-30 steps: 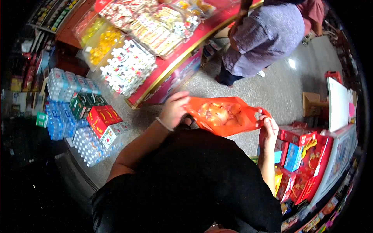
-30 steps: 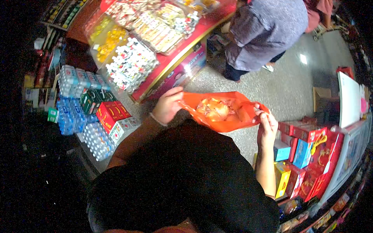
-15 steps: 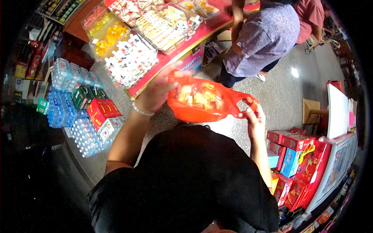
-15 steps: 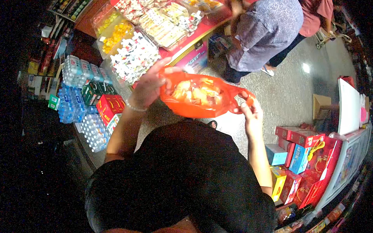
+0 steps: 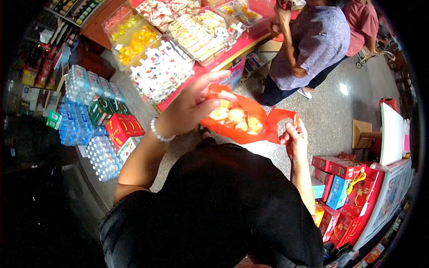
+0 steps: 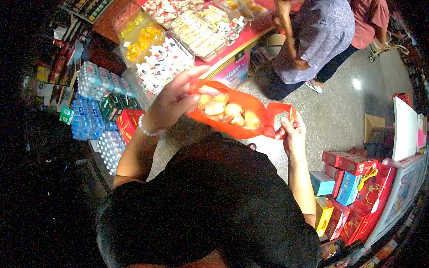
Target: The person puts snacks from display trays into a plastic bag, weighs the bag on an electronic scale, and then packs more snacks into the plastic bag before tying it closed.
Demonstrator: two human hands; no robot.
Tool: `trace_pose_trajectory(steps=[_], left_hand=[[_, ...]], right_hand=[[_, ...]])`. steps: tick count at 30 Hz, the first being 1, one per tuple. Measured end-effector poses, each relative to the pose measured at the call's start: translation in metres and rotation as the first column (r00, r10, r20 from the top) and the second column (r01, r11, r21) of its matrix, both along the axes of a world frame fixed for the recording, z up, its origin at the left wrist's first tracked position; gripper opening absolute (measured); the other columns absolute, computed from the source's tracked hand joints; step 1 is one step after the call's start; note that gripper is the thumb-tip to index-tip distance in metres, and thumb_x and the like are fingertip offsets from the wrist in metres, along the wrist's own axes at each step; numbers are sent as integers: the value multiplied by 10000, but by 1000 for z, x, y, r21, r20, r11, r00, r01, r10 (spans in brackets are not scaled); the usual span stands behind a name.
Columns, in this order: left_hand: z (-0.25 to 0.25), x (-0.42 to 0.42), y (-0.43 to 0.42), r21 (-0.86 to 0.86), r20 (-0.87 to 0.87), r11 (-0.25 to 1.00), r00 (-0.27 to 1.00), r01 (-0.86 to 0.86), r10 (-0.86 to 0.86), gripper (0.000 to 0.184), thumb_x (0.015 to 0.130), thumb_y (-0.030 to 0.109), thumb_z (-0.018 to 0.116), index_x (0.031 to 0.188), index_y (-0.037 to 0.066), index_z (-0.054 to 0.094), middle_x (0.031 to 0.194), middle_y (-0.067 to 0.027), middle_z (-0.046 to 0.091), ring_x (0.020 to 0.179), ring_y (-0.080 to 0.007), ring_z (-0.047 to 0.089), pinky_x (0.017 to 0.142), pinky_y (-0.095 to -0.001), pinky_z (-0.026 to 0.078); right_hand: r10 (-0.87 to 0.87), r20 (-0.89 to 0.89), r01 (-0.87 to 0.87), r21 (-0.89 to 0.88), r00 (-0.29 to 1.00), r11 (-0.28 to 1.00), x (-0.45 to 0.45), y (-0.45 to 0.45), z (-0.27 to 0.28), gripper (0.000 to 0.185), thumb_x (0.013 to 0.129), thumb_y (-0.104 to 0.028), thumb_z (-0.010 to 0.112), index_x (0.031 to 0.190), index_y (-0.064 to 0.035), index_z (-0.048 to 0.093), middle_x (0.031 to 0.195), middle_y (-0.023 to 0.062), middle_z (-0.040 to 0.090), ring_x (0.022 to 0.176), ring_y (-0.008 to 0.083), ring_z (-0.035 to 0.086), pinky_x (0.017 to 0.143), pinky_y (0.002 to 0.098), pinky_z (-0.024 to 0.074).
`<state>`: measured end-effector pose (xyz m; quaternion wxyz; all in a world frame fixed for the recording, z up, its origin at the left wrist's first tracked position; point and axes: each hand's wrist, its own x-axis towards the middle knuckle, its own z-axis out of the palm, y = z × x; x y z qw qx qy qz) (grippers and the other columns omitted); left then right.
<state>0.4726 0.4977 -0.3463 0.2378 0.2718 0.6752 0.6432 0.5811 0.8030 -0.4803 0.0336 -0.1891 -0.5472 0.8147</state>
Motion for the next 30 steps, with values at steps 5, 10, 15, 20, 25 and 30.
trace_pose_trajectory(steps=[5, 10, 15, 20, 25, 30], left_hand=[[9, -29, -47, 3, 17, 978, 978, -210, 210, 582, 909, 27, 464, 1464, 24, 291, 1186, -175, 633, 648, -58, 500, 631, -170, 405], [53, -74, -106, 192, 23, 911, 930, -365, 367, 521, 898, -67, 450, 1408, -14, 360, 1214, -216, 616, 694, -83, 567, 633, -225, 481], [78, -76, -216, 206, -199, 957, 949, -203, 244, 430, 921, 73, 530, 1330, -17, 431, 1110, -282, 634, 587, -163, 593, 556, -278, 495], [68, -123, -252, 589, -126, 789, 945, -173, 301, 436, 913, 22, 513, 1338, 55, 421, 1066, -260, 644, 511, -92, 500, 604, -289, 512], [59, -155, -207, 251, -203, 950, 949, -187, 240, 539, 833, -40, 607, 1339, 27, 433, 1174, -185, 624, 751, -125, 602, 684, -257, 513], [24, -174, -182, -40, -494, 950, 832, -310, 251, 613, 757, -11, 653, 1331, -4, 439, 1239, -169, 557, 951, -216, 626, 833, -326, 508]], right_hand=[[35, -80, -30, 65, 996, 997, -42, -30, 33, 302, 966, -146, 542, 1252, -55, 510, 888, 58, 635, 439, 79, 489, 425, 220, 401], [1, -353, 21, 57, 935, 998, -128, -78, 86, 241, 978, -127, 493, 1186, -14, 537, 1037, 91, 641, 509, 123, 554, 486, 238, 460], [348, -729, -509, 0, 590, 861, -151, -110, 124, 485, 943, -269, 502, 1347, -27, 385, 1329, 183, 533, 347, 109, 470, 550, 301, 434], [207, -626, -220, 58, 752, 974, -209, -175, 147, 331, 935, -141, 514, 1228, -4, 447, 1023, 174, 613, 523, 183, 555, 542, 268, 473], [328, -469, -140, 392, 820, 909, -260, -260, 167, 195, 885, -16, 532, 1078, -8, 559, 908, 59, 618, 772, 154, 628, 687, 271, 505], [655, -386, 15, 868, 649, 497, -281, -307, 161, 206, 754, -112, 625, 945, -36, 605, 819, 140, 591, 810, 292, 619, 720, 378, 501]])
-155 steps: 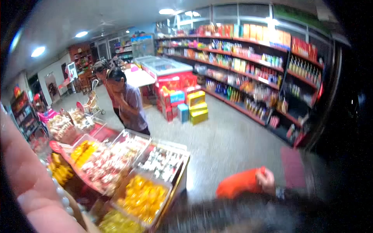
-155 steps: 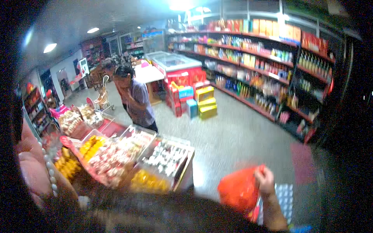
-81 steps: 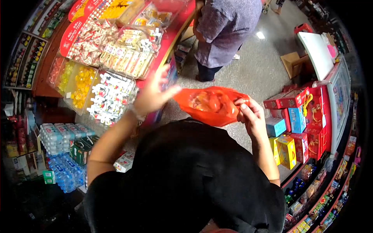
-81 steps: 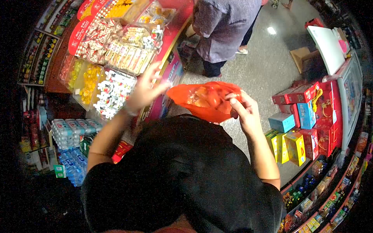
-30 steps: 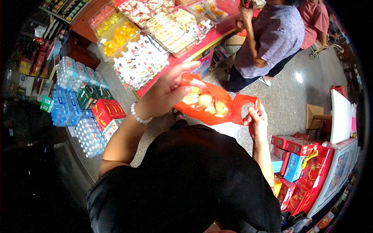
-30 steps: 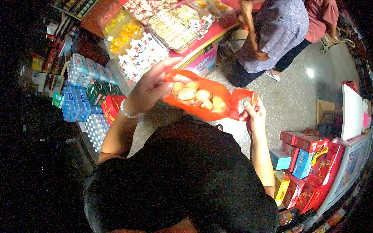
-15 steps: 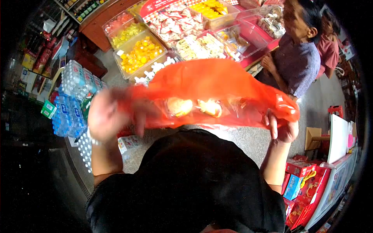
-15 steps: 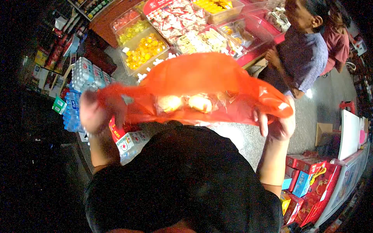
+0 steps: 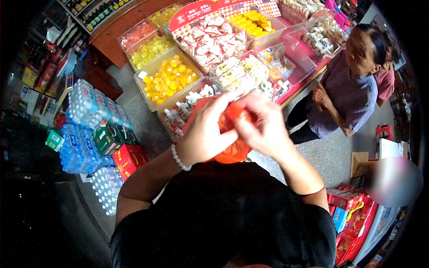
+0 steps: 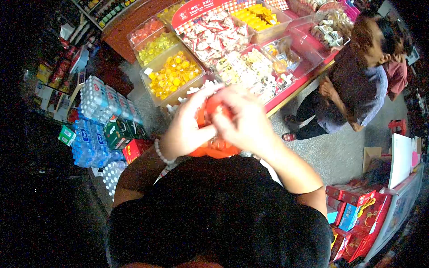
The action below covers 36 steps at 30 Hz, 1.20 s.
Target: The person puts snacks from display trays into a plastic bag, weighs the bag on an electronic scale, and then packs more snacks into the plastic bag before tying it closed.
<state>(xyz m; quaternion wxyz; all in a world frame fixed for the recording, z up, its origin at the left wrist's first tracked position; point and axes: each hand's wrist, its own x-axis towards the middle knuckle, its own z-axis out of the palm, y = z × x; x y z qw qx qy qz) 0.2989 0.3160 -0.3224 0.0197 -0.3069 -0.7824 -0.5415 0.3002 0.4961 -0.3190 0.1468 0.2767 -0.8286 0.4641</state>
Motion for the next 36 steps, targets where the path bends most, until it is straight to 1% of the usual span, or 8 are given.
trace_pose_trajectory(steps=[6, 11, 14, 18, 20, 27, 34, 36], left_hand=[[-8, -15, -16, -99, -224, 984, 967, -145, 121, 284, 704, 84, 702, 968, 17, 622, 847, -114, 633, 809, -233, 649, 734, -334, 502], [6, -11, -22, -57, 191, 973, 955, -222, 229, 197, 690, -15, 711, 873, 46, 667, 769, -65, 585, 627, -149, 603, 591, -292, 492], [27, -16, -19, -125, 156, 971, 963, -202, 220, 272, 697, 26, 762, 946, 37, 655, 825, -82, 600, 675, -160, 624, 621, -298, 507], [71, -10, -24, -490, 220, 842, 903, -225, 369, 471, 733, 72, 753, 1163, 76, 562, 878, -116, 636, 712, -252, 656, 646, -330, 521], [81, -5, -34, -764, -191, 539, 922, -355, 338, 397, 711, 36, 702, 1090, 52, 585, 874, -122, 653, 744, -313, 646, 685, -363, 534], [76, -28, 16, -625, -180, 778, 958, 62, -221, 279, 718, 25, 639, 990, 51, 579, 830, -138, 622, 747, -318, 615, 681, -385, 517], [36, -76, 30, -392, 142, 917, 980, -75, 140, 236, 717, 84, 643, 929, 37, 552, 600, -87, 567, 534, -283, 578, 519, -349, 468], [31, -71, 46, -384, -207, 923, 974, 9, -96, 231, 715, 96, 644, 920, 44, 553, 637, -73, 591, 574, -289, 601, 550, -356, 484]], right_hand=[[240, 111, -228, -112, 964, 967, -15, 6, 5, 326, 729, -165, 726, 995, -39, 587, 908, 118, 606, 818, 260, 635, 720, 373, 514], [465, 89, -453, -129, 881, 882, -50, 12, -45, 686, 754, -268, 786, 1318, -25, 482, 1239, 194, 566, 1165, 332, 542, 996, 399, 425], [560, 359, -587, -39, 747, 808, -60, 15, -47, 355, 868, -156, 666, 1180, -2, 595, 1110, 169, 613, 1116, 317, 562, 971, 359, 438], [757, 388, -114, -849, 526, 515, -69, 17, -62, 193, 996, -159, 509, 1001, -10, 631, 928, 23, 655, 779, 137, 582, 753, 315, 487], [839, 302, -88, -921, 452, 379, -87, 25, -84, 232, 1013, -187, 479, 1030, -7, 625, 890, 33, 656, 769, 134, 595, 750, 307, 494], [341, 514, -164, -358, 787, 919, -71, 4, -73, 169, 904, -55, 560, 1069, -19, 575, 890, 158, 626, 828, 252, 608, 761, 340, 488], [647, 279, -547, -360, 710, 756, -73, 25, -63, 305, 772, -37, 591, 1072, 7, 560, 1013, 203, 629, 1002, 359, 610, 871, 421, 489], [705, 112, -704, -50, 701, 708, -75, 29, -83, 337, 772, -46, 584, 1102, 22, 562, 1066, 194, 630, 1063, 334, 601, 937, 400, 468]])
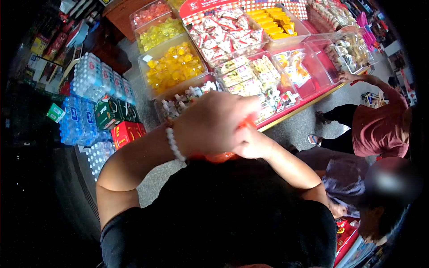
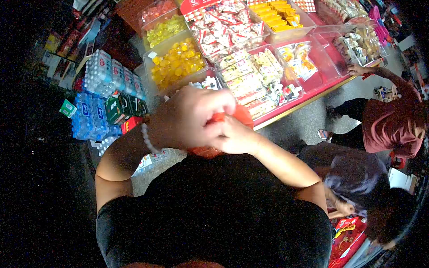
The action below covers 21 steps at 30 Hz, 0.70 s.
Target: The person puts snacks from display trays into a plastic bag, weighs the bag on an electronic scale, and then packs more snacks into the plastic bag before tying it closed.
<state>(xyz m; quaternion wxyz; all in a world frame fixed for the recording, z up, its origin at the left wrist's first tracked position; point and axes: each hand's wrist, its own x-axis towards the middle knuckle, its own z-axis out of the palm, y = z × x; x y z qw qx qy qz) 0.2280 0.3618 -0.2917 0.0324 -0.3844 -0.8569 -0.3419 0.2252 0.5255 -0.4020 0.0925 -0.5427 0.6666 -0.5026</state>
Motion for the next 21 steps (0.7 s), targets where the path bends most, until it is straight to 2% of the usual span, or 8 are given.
trace_pose_trajectory(steps=[1, 4, 7, 9, 13, 15, 18, 21], left_hand=[[4, 2, 3, -109, 28, 994, 1000, 7, -4, 279, 701, 104, 662, 954, 47, 559, 764, -93, 626, 715, -308, 623, 656, -371, 502], [-4, -14, -7, 30, -91, 999, 995, 35, -32, 383, 690, 139, 690, 1044, 57, 569, 960, -129, 624, 914, -306, 611, 797, -374, 498], [-45, -22, -38, 349, 650, 937, 714, 25, -261, 419, 902, 243, 621, 1241, 21, 512, 1138, -93, 586, 1087, -177, 549, 937, -333, 451], [-98, -22, -47, 433, 700, 901, 631, -4, -334, 328, 1003, 244, 502, 1221, -1, 522, 1084, -81, 607, 1042, -134, 557, 922, -310, 453], [-107, -14, -48, 279, 808, 959, 550, -45, -209, 420, 1050, 323, 366, 1213, -8, 567, 1057, -31, 606, 1001, -100, 549, 936, -268, 419], [-118, -17, -45, 274, 832, 959, 517, -67, -201, 419, 1049, 322, 375, 1224, -7, 565, 1055, -26, 609, 987, -92, 552, 923, -262, 426], [-120, -20, -37, 128, 915, 973, 401, -192, -41, 359, 1036, 280, 428, 1196, -2, 582, 1074, -28, 621, 1004, -90, 566, 923, -263, 438], [-101, -12, -21, 509, 826, 831, 398, -224, -398, 165, 956, 152, 564, 1035, 24, 632, 968, -18, 654, 898, -103, 603, 818, -293, 482]], right_hand=[[-220, 486, 196, 102, 846, 975, 12, -13, 5, 325, 791, -70, 573, 1105, 15, 579, 1047, 153, 648, 1059, 287, 607, 954, 381, 460], [-203, 705, 185, 103, 680, 977, 1, -2, 15, 255, 953, -225, 526, 1096, -30, 606, 878, 78, 635, 832, 158, 586, 738, 307, 465], [-184, 903, 166, 128, 388, 978, -5, 10, 19, 330, 999, -362, 514, 1115, -70, 612, 649, -24, 523, 566, 66, 459, 527, 228, 352], [-149, 872, 97, 117, 467, 988, -7, 18, 28, 265, 960, -247, 580, 1126, -46, 623, 795, 20, 633, 635, 76, 518, 613, 228, 418], [-137, 536, 51, 173, 833, 984, 1, 26, 28, 217, 752, 38, 635, 952, -21, 692, 914, 62, 704, 915, 154, 636, 867, 305, 482], [-339, 19, 330, 182, 941, 926, 13, 23, 28, 234, 656, 57, 634, 861, -52, 659, 933, 80, 667, 897, 216, 644, 854, 329, 499], [-523, -341, 545, -35, 781, 838, 18, 16, 16, 236, 590, 51, 638, 789, -75, 628, 963, 86, 620, 889, 283, 628, 838, 384, 516], [-636, -353, 618, -177, 687, 766, 24, 16, 10, 188, 615, -24, 662, 790, -95, 657, 939, 79, 585, 894, 284, 612, 810, 425, 494]])
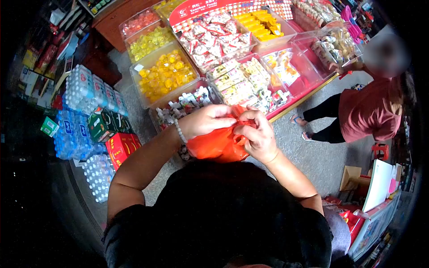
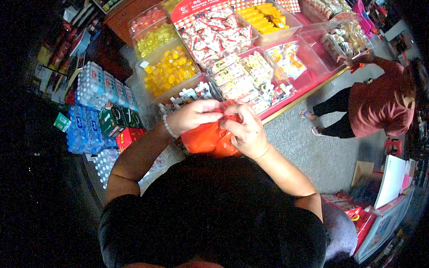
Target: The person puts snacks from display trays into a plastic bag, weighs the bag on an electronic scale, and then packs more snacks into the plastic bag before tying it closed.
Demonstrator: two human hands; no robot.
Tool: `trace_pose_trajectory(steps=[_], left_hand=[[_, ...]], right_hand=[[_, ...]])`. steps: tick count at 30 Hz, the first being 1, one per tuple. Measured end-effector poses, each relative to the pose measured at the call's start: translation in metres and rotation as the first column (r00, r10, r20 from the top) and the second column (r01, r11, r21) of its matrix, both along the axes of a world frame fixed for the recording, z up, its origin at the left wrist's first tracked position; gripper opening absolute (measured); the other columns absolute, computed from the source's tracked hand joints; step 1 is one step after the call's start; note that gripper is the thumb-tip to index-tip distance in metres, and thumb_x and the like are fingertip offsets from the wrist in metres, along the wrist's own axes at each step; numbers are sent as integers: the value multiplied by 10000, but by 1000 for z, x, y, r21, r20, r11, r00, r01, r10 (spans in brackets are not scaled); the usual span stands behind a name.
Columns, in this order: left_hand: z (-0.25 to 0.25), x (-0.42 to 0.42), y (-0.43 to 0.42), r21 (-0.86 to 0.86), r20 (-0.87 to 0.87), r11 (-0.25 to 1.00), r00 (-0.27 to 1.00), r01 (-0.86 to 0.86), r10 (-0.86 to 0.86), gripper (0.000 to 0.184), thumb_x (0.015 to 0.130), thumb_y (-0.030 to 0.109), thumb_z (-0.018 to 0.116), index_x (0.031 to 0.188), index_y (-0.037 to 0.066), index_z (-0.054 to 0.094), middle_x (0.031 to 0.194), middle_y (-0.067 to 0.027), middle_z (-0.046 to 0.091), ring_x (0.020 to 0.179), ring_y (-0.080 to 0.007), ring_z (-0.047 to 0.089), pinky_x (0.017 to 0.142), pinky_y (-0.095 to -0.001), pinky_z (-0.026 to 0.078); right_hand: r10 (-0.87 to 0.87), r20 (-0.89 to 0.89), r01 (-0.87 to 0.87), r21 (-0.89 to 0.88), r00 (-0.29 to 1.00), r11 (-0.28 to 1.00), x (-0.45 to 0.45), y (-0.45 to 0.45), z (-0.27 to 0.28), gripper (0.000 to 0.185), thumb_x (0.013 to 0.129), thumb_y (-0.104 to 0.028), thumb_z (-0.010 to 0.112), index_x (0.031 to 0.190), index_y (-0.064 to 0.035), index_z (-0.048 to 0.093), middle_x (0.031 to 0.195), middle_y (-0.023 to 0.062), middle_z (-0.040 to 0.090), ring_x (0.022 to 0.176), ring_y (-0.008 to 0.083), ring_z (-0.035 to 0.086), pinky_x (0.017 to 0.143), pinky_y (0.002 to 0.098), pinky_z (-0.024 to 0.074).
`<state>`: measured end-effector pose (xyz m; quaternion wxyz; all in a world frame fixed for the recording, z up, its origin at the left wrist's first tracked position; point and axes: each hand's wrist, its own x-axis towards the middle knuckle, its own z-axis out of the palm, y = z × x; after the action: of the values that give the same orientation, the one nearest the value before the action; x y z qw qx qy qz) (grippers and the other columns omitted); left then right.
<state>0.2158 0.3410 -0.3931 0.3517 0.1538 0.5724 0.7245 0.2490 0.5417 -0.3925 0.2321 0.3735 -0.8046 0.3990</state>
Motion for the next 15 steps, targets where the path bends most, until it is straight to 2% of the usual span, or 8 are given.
trace_pose_trajectory(steps=[1, 2, 3, 5, 7, 11, 13, 15], left_hand=[[4, -1, -4, -3, 6, 1000, 1000, 6, -6, 165, 956, 152, 564, 1035, 24, 632, 968, -18, 654, 898, -103, 603, 818, -293, 482], [5, -5, -11, -150, -418, 988, 908, -28, -38, 115, 950, 120, 582, 994, 21, 617, 939, -6, 638, 891, -82, 582, 807, -279, 483], [7, -3, -11, -163, -559, 984, 829, -69, -34, 74, 921, 91, 615, 919, 22, 589, 882, -19, 629, 835, -97, 591, 762, -288, 487], [8, 4, -12, -173, -679, 978, 733, -118, -31, 106, 892, 61, 647, 843, 23, 560, 825, -31, 620, 780, -113, 600, 717, -296, 491], [8, 12, -21, -226, -861, 871, 508, -437, 31, 121, 840, 62, 665, 822, 13, 556, 784, -104, 609, 724, -227, 615, 669, -336, 480], [-41, 4, -64, -387, -815, 718, 579, -578, 26, 114, 800, 63, 654, 802, 20, 550, 786, -148, 605, 670, -290, 594, 619, -370, 468], [-66, -1, -75, -355, -873, 772, 481, -527, -73, 108, 821, 59, 646, 808, 15, 548, 773, -128, 612, 656, -231, 596, 624, -335, 477], [-36, 17, -62, -300, -753, 824, 649, -481, 105, 73, 853, 43, 621, 856, 20, 551, 784, -68, 597, 681, -160, 580, 637, -297, 474]], right_hand=[[-6, 6, 6, -3, 1000, 1000, 2, 2, 3, 188, 615, -24, 662, 790, -95, 657, 939, 79, 585, 894, 284, 612, 810, 425, 494], [-21, -18, 21, -8, 1000, 1000, 4, 4, 10, 200, 609, -41, 669, 797, -109, 672, 928, 66, 584, 877, 273, 603, 818, 422, 476], [-36, -42, 35, -12, 998, 999, 5, 7, 14, 212, 603, -58, 675, 805, -124, 687, 918, 52, 583, 860, 262, 595, 825, 419, 457], [-25, -39, 26, 35, 999, 999, 8, 20, 13, 247, 589, -82, 695, 825, -154, 713, 894, 3, 606, 824, 225, 581, 823, 386, 417], [20, -13, -20, 69, 1000, 997, 18, 28, 11, 237, 606, -94, 710, 835, -151, 719, 885, 0, 629, 832, 208, 596, 841, 386, 417], [-23, 83, 4, 220, 996, 976, 45, 47, -25, 255, 627, -77, 714, 870, -153, 725, 888, 9, 647, 858, 205, 614, 835, 369, 437], [-58, 272, -8, 235, 961, 972, 56, 50, -34, 290, 633, -71, 718, 912, -149, 724, 899, 18, 649, 896, 219, 621, 821, 358, 466], [-80, 293, 17, 211, 953, 977, 62, 43, -25, 288, 666, -49, 712, 941, -135, 720, 907, 39, 646, 905, 238, 625, 812, 349, 481]])
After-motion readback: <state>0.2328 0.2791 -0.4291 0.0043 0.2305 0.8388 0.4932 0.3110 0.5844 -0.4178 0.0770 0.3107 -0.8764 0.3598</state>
